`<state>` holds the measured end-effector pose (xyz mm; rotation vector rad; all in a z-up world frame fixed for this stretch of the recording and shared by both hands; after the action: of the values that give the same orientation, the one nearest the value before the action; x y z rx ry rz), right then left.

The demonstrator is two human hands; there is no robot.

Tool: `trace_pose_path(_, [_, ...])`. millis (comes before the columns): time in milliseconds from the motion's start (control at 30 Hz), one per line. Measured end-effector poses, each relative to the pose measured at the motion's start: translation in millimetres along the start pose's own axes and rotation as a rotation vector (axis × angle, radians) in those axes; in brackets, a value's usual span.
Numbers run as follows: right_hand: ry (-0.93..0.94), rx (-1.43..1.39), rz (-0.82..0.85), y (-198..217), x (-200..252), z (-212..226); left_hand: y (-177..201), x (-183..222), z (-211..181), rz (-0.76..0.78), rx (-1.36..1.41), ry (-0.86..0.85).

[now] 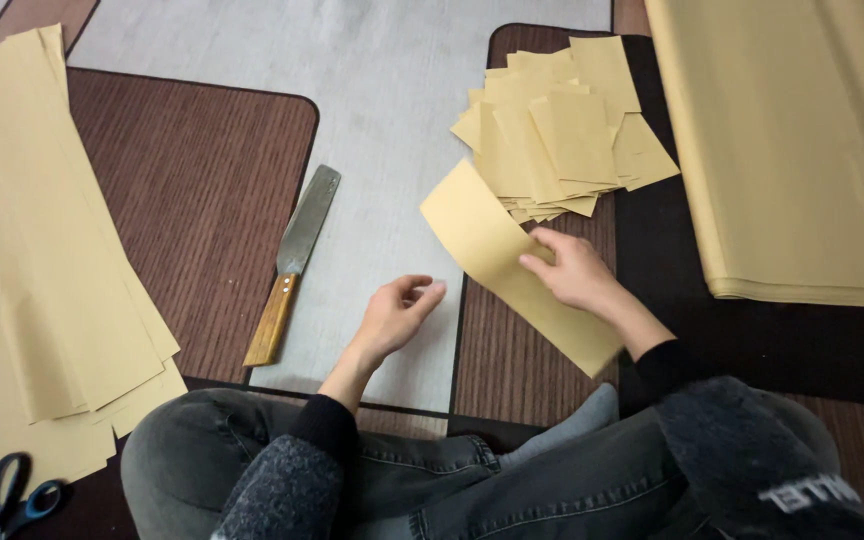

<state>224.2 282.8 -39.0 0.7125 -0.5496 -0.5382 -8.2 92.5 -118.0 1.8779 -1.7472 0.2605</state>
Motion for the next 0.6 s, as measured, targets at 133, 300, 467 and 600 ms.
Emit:
trace_pose_path(133, [0.161, -0.228, 0.087, -7.1, -3.7, 25.2, -1.7, 26.3, -39.0, 0.053, 0.311, -0.14])
trace_pose_path(300, [0.281, -0.48, 0.279, -15.8, 1.0, 47.9, -7.3, 26.8, -45.5, 0.136, 0.748, -0.208])
trace_pose_path(467, [0.291, -0.641, 0.359, -24.0, -8.5, 40.1, -15.7, 11.4, -23.9, 0.169, 0.861, -0.168])
trace_pose_path(600, [0.242, -0.714, 0.418, -33.9, -10.0, 31.1, -9.8, 5.7, -15.7, 0.105, 0.904, -0.206])
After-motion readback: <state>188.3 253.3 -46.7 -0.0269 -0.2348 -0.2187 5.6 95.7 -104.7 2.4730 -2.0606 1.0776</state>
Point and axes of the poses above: each hand's wrist, its own x-axis away from the middle knuckle, its own y-axis out of the back of the hand, z = x × y, the point moved 8 cm from there along -x, towards the middle knuckle, and after that the axes turned 14 degrees about z, right-handed, at the moved point
